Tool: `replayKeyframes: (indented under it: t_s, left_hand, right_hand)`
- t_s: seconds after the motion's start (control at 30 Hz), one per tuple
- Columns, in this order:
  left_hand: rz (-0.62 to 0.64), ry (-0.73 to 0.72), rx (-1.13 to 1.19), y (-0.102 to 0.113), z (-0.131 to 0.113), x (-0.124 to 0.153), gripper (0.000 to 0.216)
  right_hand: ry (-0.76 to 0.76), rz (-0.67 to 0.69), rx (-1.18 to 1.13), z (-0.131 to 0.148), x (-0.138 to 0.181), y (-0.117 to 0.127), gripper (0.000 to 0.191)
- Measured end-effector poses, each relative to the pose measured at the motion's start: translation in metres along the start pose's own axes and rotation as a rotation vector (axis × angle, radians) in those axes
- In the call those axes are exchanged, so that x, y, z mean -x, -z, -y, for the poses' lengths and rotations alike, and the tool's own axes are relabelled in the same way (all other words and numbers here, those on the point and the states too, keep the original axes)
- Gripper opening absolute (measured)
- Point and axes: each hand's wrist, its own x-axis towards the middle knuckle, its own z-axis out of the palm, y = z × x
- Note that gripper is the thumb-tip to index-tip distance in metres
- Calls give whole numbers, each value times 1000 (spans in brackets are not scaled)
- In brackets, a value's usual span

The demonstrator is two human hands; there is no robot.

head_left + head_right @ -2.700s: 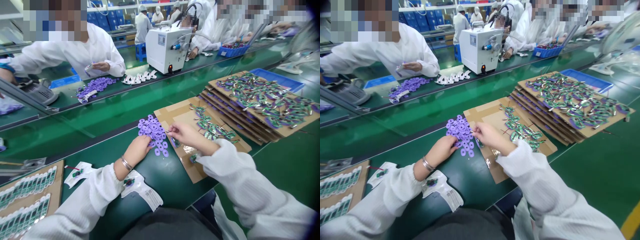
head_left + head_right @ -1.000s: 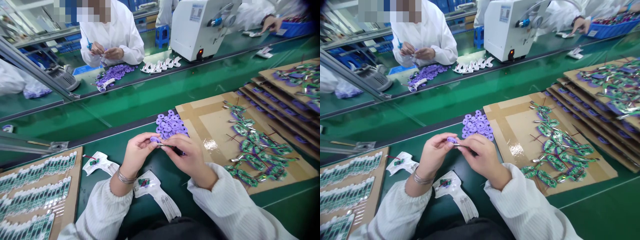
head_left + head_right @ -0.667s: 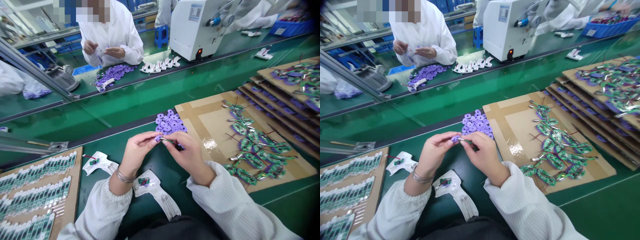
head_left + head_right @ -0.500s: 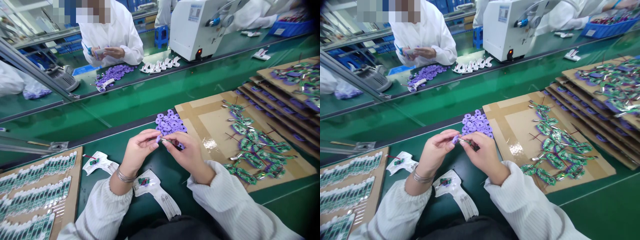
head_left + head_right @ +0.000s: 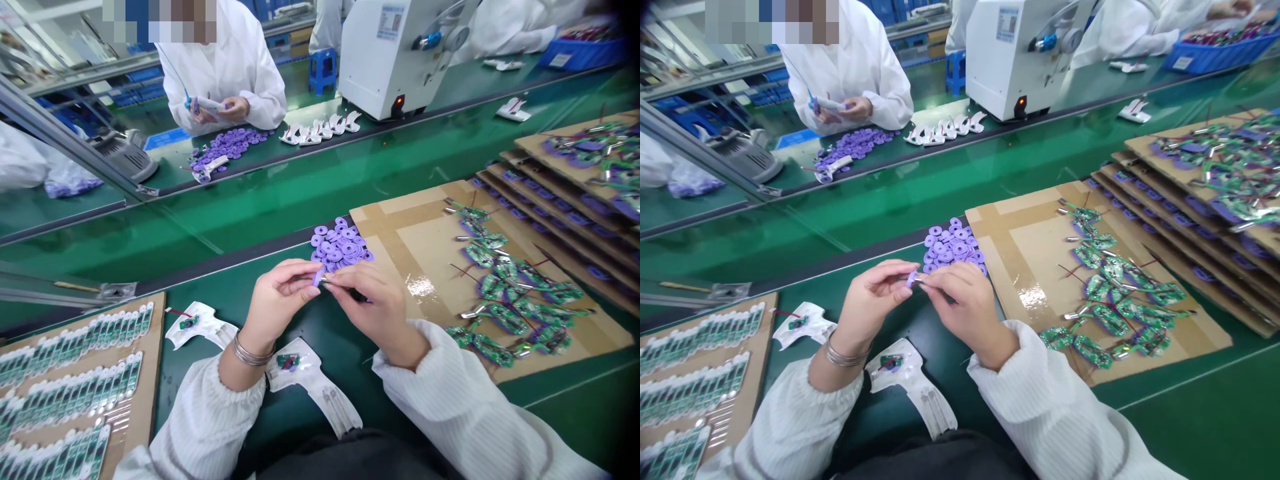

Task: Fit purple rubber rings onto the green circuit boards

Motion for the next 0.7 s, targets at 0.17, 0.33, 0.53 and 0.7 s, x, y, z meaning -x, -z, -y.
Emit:
replayKeyframes:
  t_s: [0.17, 0.33, 0.53, 0.7]
  left_hand:
    - [-1, -6, 28, -3, -2, 0, 29]
    - [27, -31, -65, -1, -3, 0, 34]
    - [64, -100, -210, 2, -8, 0, 34]
    - [59, -226, -429, 3, -13, 0, 34]
  right_hand:
    - [-183, -25, -127, 4, -2, 0, 5]
    - [-112, -9, -56, 3, -3, 1, 5]
    - [-79, 68, -112, 2, -7, 7, 11]
    - [-153, 55, -183, 2, -6, 6, 7]
